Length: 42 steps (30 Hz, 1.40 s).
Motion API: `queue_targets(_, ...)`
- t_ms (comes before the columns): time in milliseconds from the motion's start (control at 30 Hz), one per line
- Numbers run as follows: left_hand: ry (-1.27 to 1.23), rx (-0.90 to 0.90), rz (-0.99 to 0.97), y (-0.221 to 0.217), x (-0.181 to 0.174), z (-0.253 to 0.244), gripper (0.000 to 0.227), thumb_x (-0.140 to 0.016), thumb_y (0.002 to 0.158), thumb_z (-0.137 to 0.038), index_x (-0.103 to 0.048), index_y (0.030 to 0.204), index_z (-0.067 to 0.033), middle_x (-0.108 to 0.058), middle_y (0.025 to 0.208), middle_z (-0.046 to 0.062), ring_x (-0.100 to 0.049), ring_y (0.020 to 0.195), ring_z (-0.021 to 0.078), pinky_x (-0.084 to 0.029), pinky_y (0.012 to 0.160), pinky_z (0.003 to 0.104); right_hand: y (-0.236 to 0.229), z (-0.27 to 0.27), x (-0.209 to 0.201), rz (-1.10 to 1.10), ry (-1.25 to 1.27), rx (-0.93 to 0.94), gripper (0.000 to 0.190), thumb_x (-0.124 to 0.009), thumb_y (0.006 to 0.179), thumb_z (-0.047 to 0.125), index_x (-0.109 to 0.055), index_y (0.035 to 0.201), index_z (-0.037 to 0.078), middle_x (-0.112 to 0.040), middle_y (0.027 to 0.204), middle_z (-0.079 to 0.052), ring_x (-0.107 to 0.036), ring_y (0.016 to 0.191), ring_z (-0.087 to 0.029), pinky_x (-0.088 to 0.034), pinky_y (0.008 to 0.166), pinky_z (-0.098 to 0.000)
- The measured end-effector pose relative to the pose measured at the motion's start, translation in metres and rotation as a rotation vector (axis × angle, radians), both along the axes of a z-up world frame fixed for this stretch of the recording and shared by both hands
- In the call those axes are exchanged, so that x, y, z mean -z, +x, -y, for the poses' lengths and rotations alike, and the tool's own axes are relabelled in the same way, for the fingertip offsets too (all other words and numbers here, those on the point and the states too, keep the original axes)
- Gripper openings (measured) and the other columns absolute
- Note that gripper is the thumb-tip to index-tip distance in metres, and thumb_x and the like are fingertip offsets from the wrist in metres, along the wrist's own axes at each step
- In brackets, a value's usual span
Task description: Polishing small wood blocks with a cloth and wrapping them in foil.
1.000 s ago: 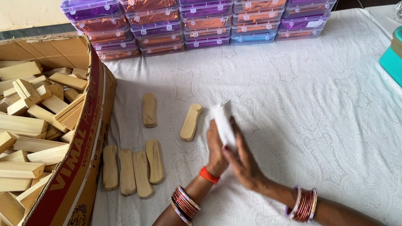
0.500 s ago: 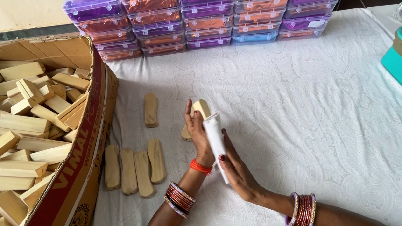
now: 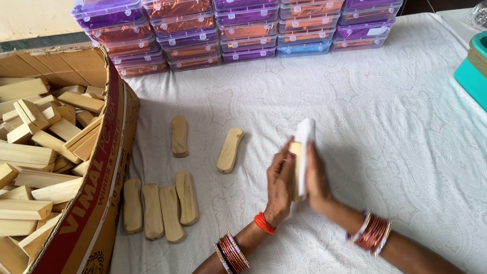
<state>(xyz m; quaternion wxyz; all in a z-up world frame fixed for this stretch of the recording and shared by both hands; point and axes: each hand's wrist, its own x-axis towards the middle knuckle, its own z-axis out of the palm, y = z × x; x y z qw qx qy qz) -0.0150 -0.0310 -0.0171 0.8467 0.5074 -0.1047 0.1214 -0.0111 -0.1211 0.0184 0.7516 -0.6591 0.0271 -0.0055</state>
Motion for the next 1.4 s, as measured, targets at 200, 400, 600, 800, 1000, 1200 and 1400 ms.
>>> queue_targets(200, 0.208, -0.423, 0.028, 0.016, -0.039, -0.054, 0.043, -0.046, 0.111, -0.022, -0.046, 0.152, -0.0098, -0.054, 0.144, 0.019, -0.056, 0.125, 0.0218, -0.05, 0.103, 0.039, -0.054, -0.032, 0.042, 0.262, -0.286, -0.409, 0.084, -0.033, 0.108, 0.053, 0.004, 0.162, 0.0, -0.012, 0.166, -0.029, -0.016, 0.152, -0.039, -0.028, 0.116, -0.057)
queue_targets(400, -0.051, 0.014, -0.16, -0.011, -0.032, -0.005, 0.052, -0.06, 0.1, -0.031, -0.051, 0.147, -0.0119, -0.061, 0.134, 0.014, -0.066, 0.113, 0.0192, -0.064, 0.094, 0.035, -0.008, -0.005, 0.036, 0.284, -0.221, -0.062, 0.069, -0.03, 0.106, 0.057, -0.048, 0.136, -0.003, -0.066, 0.111, -0.021, -0.073, 0.089, -0.03, -0.066, 0.069, -0.0412)
queue_targets(600, 0.351, 0.07, -0.211, -0.024, -0.048, 0.004, 0.058, -0.068, 0.09, -0.021, -0.054, 0.145, -0.008, -0.056, 0.123, 0.021, -0.061, 0.101, 0.0223, -0.067, 0.082, 0.04, 0.026, 0.024, -0.002, -0.155, 0.224, 0.043, 0.066, -0.041, 0.092, 0.06, -0.046, 0.131, 0.008, -0.059, 0.103, -0.014, -0.066, 0.085, -0.022, -0.063, 0.058, -0.0333)
queue_targets(800, -0.088, -0.227, -0.333, 0.011, -0.049, -0.03, 0.05, -0.053, 0.096, -0.022, -0.051, 0.144, -0.006, -0.072, 0.12, 0.016, -0.07, 0.08, 0.0203, -0.064, 0.064, 0.036, -0.028, -0.011, 0.044, 0.224, -0.207, -0.264, 0.072, -0.023, 0.104, 0.059, -0.046, 0.131, -0.004, -0.059, 0.101, -0.018, -0.065, 0.076, -0.028, -0.061, 0.055, -0.0351)
queue_targets(1000, -0.068, -0.253, -0.408, 0.013, -0.052, -0.037, 0.045, -0.042, 0.103, -0.027, -0.056, 0.139, -0.0041, -0.071, 0.106, 0.023, -0.062, 0.064, 0.0187, -0.057, 0.052, 0.037, -0.045, -0.026, -0.005, 0.216, -0.184, -0.334, 0.071, -0.025, 0.098, 0.054, -0.026, 0.143, -0.001, -0.055, 0.119, -0.016, -0.068, 0.094, -0.025, -0.067, 0.067, -0.0348)
queue_targets(1200, 0.251, 0.182, -0.429, -0.01, -0.008, 0.002, 0.056, -0.04, 0.104, -0.043, -0.058, 0.141, -0.0052, -0.063, 0.095, 0.024, -0.061, 0.068, 0.0213, -0.057, 0.055, 0.035, 0.025, 0.019, 0.01, 0.03, -0.085, 0.077, 0.073, -0.025, 0.113, 0.053, -0.046, 0.141, -0.012, -0.06, 0.11, -0.032, -0.065, 0.084, -0.036, -0.061, 0.069, -0.0453)
queue_targets(1400, 0.401, 0.449, -0.133, -0.009, -0.031, -0.02, 0.063, -0.062, 0.098, -0.043, -0.057, 0.139, 0.0037, -0.066, 0.118, 0.02, -0.066, 0.101, 0.0267, -0.055, 0.085, 0.038, 0.051, 0.031, -0.02, 0.003, 0.302, 0.008, 0.07, -0.042, 0.098, 0.054, -0.035, 0.145, 0.003, -0.059, 0.132, -0.021, -0.066, 0.117, -0.033, -0.062, 0.093, -0.0489)
